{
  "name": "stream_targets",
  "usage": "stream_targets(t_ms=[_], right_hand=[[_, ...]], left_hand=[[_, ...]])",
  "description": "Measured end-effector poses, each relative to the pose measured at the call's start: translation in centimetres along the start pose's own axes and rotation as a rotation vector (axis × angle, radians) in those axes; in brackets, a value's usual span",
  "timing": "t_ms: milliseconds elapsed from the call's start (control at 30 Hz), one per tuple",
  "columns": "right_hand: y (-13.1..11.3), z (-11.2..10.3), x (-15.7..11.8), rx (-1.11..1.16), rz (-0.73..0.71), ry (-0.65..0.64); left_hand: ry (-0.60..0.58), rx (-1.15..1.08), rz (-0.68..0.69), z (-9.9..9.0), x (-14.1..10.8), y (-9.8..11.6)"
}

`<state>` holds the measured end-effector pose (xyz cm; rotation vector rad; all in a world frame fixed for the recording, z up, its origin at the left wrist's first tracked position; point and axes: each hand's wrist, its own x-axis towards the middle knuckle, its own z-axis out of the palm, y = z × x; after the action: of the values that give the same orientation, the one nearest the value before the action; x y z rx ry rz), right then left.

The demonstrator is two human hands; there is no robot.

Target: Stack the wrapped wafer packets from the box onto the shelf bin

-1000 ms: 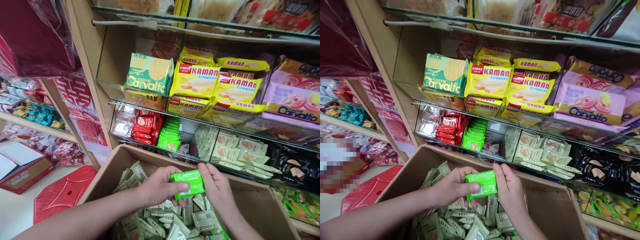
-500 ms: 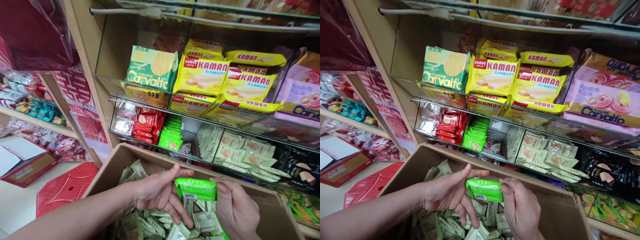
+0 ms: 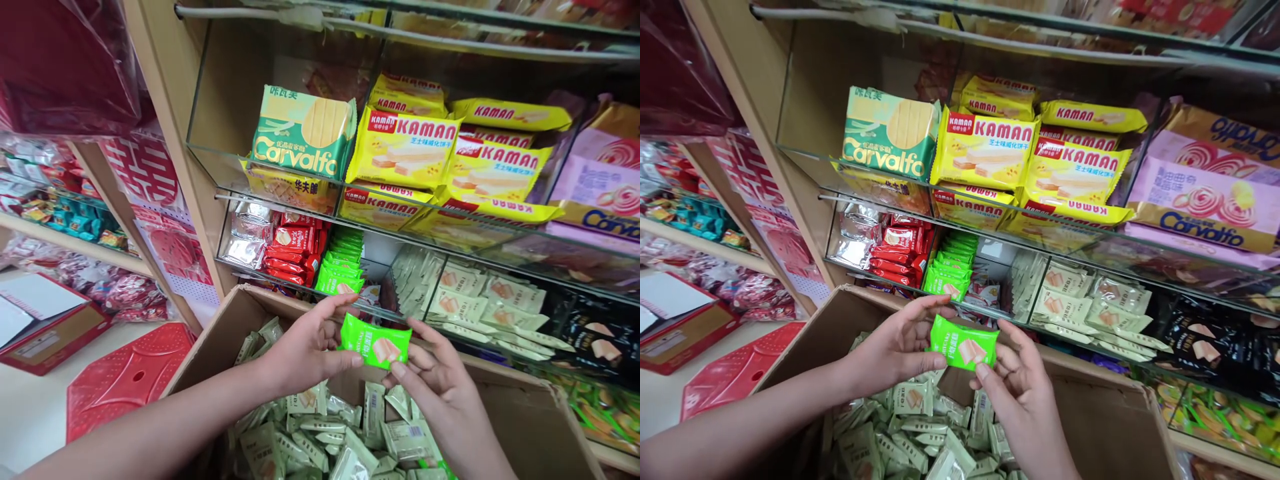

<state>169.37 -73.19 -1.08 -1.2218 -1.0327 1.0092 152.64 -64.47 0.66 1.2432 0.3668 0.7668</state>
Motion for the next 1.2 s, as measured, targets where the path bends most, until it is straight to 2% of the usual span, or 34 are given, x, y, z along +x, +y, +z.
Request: stream_targets(t_ms=[133, 233, 367, 467, 533, 667, 867, 1000, 1200], right_hand=[[0.4, -0.1, 0.1, -0.078, 0.072, -0.036], [0.2, -0.4, 0.4, -0.145, 0.076, -0.02], [-1.2, -1.1, 2.4, -0.16, 0.067, -0.027], [-2.5, -1.5, 5.4, -0.077, 0.024, 0.104], [-3.3, -1.5, 8.0, 0.042, 0.06, 0.17], [-3.9, -0.6, 13.4, 0.154, 0.237, 0.145], [-3.0, 1.9, 19.3, -0.026, 0.28, 0.196], [-2.2, 2.8, 20.5, -0.18, 0.262, 0.19], [-1.7, 2.8, 20.7, -0.379, 0.127, 0.167]], left_hand=[[0.127, 0.103, -0.137, -0.4, 0.4, -0.6], [0.185, 0.277, -0.159, -0.6, 0.5, -0.7], [0.209, 0.563, -0.034, -1.3, 0.9, 0.6], [0.251, 0.901, 0.125, -2.5, 1.5, 2.3], [0.288, 1.024, 0.17, -3.5, 2.1, 3.0], [0.286, 1.045, 0.103, -4.7, 2.8, 3.2], [0.243, 1.117, 0.094, -4.8, 2.4, 3.0], [0.242, 1.15, 0.104, -4.9, 2.3, 3.0], [0.266, 1.223, 0.136, -4.9, 2.5, 2.7]])
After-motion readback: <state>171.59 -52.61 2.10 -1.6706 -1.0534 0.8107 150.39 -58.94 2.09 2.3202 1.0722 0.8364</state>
